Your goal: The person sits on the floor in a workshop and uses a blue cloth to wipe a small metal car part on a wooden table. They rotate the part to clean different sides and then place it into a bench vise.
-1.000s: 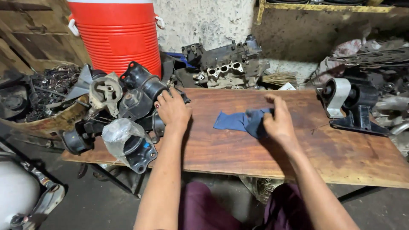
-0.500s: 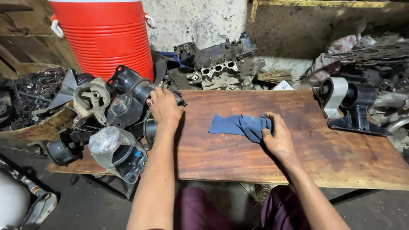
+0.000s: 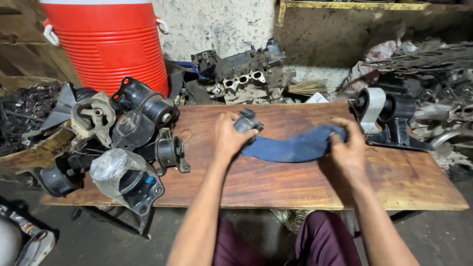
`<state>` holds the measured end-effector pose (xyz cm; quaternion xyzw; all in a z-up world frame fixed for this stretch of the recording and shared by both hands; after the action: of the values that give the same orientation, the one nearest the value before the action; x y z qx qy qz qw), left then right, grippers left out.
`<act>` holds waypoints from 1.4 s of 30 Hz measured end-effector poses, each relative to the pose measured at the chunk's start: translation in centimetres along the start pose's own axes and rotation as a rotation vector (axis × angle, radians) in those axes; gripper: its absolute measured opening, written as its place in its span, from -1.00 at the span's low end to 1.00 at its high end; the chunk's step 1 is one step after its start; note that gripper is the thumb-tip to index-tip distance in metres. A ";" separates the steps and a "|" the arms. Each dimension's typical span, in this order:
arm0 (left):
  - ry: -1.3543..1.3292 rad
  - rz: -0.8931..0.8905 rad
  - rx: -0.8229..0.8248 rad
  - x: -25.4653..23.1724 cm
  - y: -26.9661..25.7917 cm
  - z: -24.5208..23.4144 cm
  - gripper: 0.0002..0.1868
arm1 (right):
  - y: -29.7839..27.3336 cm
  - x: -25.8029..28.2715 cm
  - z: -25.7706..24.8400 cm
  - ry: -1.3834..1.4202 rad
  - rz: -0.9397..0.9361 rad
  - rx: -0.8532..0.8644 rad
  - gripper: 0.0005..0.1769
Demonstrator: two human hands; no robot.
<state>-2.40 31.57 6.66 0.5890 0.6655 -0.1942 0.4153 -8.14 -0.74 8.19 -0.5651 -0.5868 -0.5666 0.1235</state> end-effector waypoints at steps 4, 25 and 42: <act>-0.075 -0.059 0.010 -1.3 -2.4 1.4 -0.32 | 3.1 -1.0 -3.6 0.130 -0.096 -0.131 -0.62; -0.130 0.048 0.128 -2.9 -5.8 4.5 -0.25 | -1.8 -3.9 -0.1 -0.089 0.316 -0.016 -0.65; -0.458 -0.104 0.093 -2.1 -6.4 4.6 -0.35 | -3.2 2.0 1.1 0.145 0.262 0.081 -0.62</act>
<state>-7.01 25.35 4.21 0.5130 0.5738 -0.3744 0.5171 -10.79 2.07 7.71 -0.5888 -0.5200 -0.5609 0.2612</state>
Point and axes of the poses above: each hand's wrist, its own y-axis towards the middle knuckle, its own z-axis out of the palm, x = y × z, the point moved 5 cm from there along y, towards the middle knuckle, and after that the axes turned 8 degrees about -z, right-handed, at the moved point
